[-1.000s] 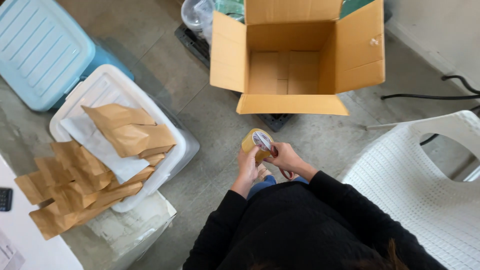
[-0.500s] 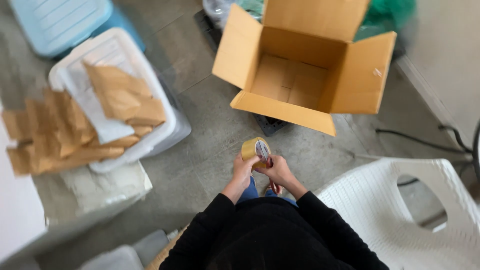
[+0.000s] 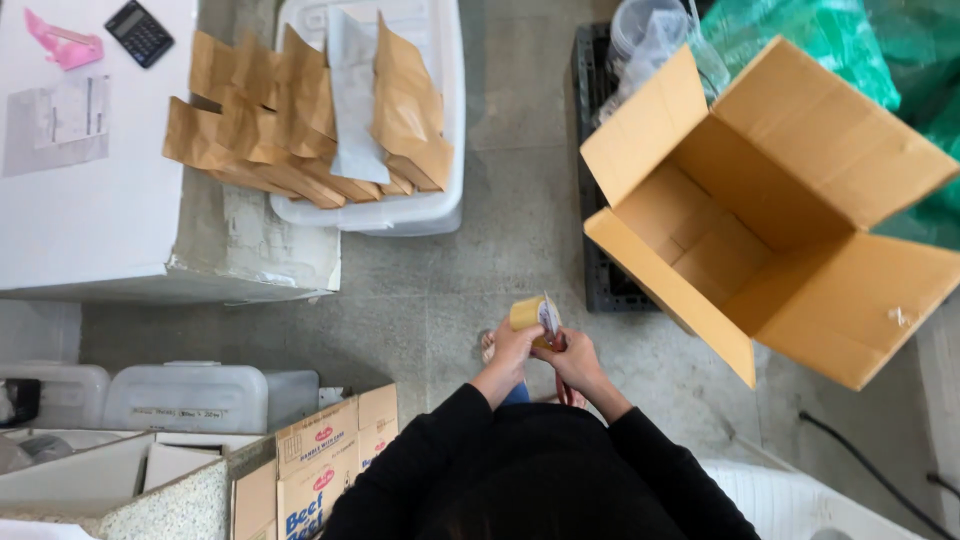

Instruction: Taping a cardboard box, wiping down storage bin lids, and organizing tools on a workspace table.

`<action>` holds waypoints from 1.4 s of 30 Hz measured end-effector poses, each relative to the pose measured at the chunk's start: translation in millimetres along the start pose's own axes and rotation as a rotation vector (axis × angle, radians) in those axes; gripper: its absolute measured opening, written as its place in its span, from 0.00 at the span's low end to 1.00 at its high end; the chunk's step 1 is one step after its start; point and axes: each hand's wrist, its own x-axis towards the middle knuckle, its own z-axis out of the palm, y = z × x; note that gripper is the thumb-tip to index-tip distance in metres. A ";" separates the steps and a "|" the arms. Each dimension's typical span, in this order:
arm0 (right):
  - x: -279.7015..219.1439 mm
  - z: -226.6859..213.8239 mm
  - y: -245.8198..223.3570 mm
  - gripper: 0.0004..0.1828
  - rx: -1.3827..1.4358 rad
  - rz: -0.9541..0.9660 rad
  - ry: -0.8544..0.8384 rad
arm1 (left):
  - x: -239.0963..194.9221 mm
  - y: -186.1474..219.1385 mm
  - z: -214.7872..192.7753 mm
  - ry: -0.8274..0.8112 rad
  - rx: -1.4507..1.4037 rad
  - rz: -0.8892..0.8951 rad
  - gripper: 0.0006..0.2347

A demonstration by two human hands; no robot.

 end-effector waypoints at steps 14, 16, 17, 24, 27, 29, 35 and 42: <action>107.5 89.0 -91.0 0.18 -0.068 -0.158 -0.178 | 76.9 110.6 -96.6 0.028 -0.243 0.010 0.19; 120.3 102.2 -100.2 0.17 -0.084 -0.187 -0.232 | 95.6 104.6 -112.0 0.041 -0.319 -0.019 0.20; 126.3 106.2 -108.2 0.20 -0.142 -0.218 -0.264 | 104.7 100.6 -116.6 0.065 -0.344 -0.040 0.20; 160.7 131.1 -202.0 0.23 -0.361 -0.325 -0.512 | 129.5 130.2 -130.3 0.240 -0.536 -0.079 0.26; 203.6 149.2 -227.6 0.22 -0.384 -0.457 -0.600 | 164.6 144.1 -135.6 0.369 -0.584 -0.046 0.26; 217.2 157.8 -259.2 0.22 -0.440 -0.509 -0.632 | 195.4 143.7 -137.7 0.466 -0.633 -0.024 0.26; 254.3 202.4 -338.5 0.22 -0.521 -0.621 -0.766 | 212.2 217.6 -160.5 0.660 -0.753 0.096 0.27; 270.2 316.1 -402.4 0.23 -0.155 -0.306 -0.880 | 234.9 279.5 -284.0 0.849 -0.775 0.181 0.24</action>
